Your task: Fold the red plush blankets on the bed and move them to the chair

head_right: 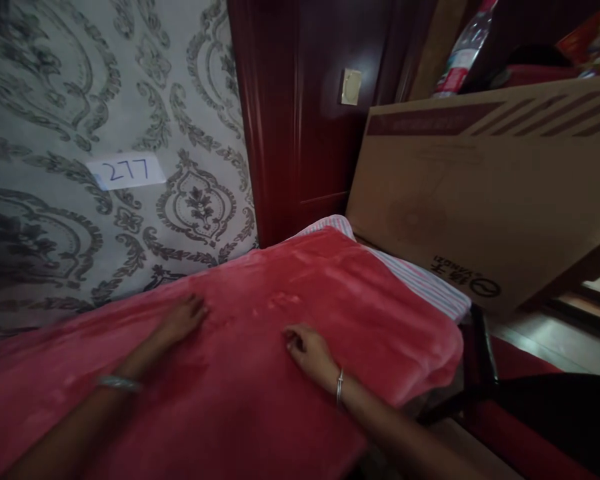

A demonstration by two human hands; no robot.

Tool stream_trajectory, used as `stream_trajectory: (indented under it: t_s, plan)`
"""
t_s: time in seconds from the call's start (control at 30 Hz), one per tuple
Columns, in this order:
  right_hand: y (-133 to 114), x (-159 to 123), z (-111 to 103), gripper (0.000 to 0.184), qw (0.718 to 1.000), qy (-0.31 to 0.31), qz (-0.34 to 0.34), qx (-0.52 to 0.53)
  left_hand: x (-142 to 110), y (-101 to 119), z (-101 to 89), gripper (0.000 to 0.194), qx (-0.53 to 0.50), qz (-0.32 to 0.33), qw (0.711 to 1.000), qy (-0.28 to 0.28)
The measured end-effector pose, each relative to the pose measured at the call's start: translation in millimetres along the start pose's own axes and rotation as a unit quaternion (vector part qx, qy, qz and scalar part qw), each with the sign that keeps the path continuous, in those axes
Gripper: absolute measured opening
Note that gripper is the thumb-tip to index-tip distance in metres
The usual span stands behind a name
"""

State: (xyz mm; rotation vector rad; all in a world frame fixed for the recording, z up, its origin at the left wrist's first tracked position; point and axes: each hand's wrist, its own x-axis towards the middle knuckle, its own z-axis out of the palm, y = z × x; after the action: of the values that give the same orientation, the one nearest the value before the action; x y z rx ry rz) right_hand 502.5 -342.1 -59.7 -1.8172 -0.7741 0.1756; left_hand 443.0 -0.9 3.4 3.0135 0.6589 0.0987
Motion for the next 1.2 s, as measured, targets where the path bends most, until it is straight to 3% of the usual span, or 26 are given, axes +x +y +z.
stream_trajectory:
  t_s: [0.1, 0.17, 0.23, 0.33, 0.43, 0.53, 0.7, 0.87, 1.0, 1.1, 1.2]
  plan:
    - [9.9, 35.0, -49.2, 0.036, 0.989, 0.003, 0.053, 0.139, 1.0, 63.9, 2.5, 0.054, 0.005, 0.014, 0.999, -0.046]
    - [20.8, 70.2, -94.5, 0.039, 0.982, 0.089, 0.075, 0.146, 1.5, 103.4, 9.8, 0.058, 0.023, 0.015, 0.999, -0.029]
    - [35.8, 110.1, -140.8, 0.036, 0.969, 0.201, 0.11, 0.092, 1.1, 128.9, 18.3, 0.059, 0.044, 0.011, 0.999, -0.001]
    - [64.1, 168.9, -197.2, 0.039, 0.952, 0.266, 0.146, 0.026, 0.3, 139.4, 25.3, 0.058, 0.06, 0.009, 0.998, 0.003]
    - [92.5, 220.5, -230.6, 0.045, 0.941, 0.291, 0.164, -0.048, 1.0, 135.0, 25.1, 0.058, 0.07, 0.005, 0.997, -0.013]
    - [116.1, 265.1, -243.1, 0.057, 0.939, 0.281, 0.167, -0.108, 2.8, 131.4, 26.0, 0.058, 0.061, 0.003, 0.998, -0.019]
    - [143.5, 315.8, -236.6, 0.076, 0.923, 0.196, 0.184, -0.276, 5.2, 126.2, 35.9, 0.06, 0.038, 0.01, 0.999, -0.01]
    - [153.1, 333.8, -232.5, 0.047, 0.884, 0.073, 0.087, -0.453, 3.9, 120.8, 42.0, 0.061, 0.028, 0.012, 0.999, -0.011]
    - [162.8, 345.7, -241.0, 0.041, 0.872, 0.103, 0.038, -0.477, 0.8, 117.9, 45.3, 0.06, 0.014, 0.019, 1.0, 0.0]
    - [178.7, 354.9, -246.9, 0.042, 0.883, 0.126, 0.085, -0.444, -0.9, 116.3, 47.7, 0.061, 0.009, 0.029, 0.999, 0.009]
    - [190.2, 359.1, -252.1, 0.039, 0.9, 0.096, 0.108, -0.41, -1.0, 116.5, 48.4, 0.061, 0.01, 0.027, 1.0, 0.005]
